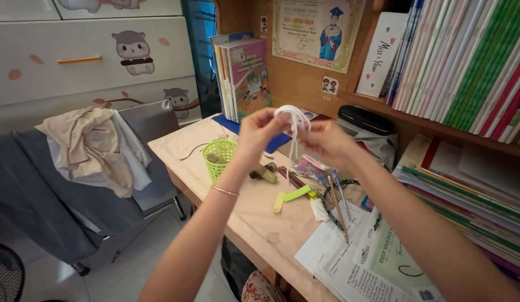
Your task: Organizing and sorting books on a desk, then tidying up a pencil holder and various stationery items.
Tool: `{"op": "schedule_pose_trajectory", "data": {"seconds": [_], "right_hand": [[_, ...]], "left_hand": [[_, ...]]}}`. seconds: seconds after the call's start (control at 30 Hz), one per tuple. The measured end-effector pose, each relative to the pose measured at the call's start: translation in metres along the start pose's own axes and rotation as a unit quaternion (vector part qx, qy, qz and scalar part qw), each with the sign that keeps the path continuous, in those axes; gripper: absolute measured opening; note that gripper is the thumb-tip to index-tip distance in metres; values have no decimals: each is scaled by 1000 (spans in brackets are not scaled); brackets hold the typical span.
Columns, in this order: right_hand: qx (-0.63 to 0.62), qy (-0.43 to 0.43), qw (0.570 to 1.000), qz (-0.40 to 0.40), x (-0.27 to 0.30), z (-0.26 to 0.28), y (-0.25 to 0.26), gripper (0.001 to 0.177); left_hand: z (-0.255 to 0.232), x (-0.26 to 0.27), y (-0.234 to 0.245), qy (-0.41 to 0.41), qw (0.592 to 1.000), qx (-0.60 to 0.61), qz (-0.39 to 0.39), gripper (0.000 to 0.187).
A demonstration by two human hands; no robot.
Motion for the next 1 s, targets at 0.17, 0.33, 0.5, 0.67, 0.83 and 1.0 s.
{"op": "schedule_pose_trajectory", "data": {"seconds": [0.17, 0.33, 0.5, 0.67, 0.83, 1.0], "right_hand": [[19, 60, 998, 2, -38, 54, -30, 19], [-14, 69, 997, 43, -72, 80, -81, 18], [-51, 59, 996, 42, -107, 58, -107, 19], [82, 27, 996, 30, -140, -17, -102, 22], [427, 2, 903, 43, -126, -27, -136, 27], [558, 67, 824, 76, -126, -30, -143, 29]], "left_hand": [[-48, 18, 21, 19, 995, -101, -13, 39], [-12, 20, 58, 66, 985, -149, 50, 30], [-28, 25, 147, 41, 966, -226, -120, 24], [-28, 46, 187, 54, 913, -391, -102, 27], [-5, 66, 205, 49, 889, -451, -69, 52], [-8, 83, 173, 13, 868, -494, -43, 86]]}}
Point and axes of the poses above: each hand's wrist, its own x-axis away from the middle knuckle, its own y-axis out of the back of the hand, z = x × y, the point moved 6 cm from there along -x, towards the middle knuckle, and after that the axes turned 3 degrees about z, right-handed, at the moved point
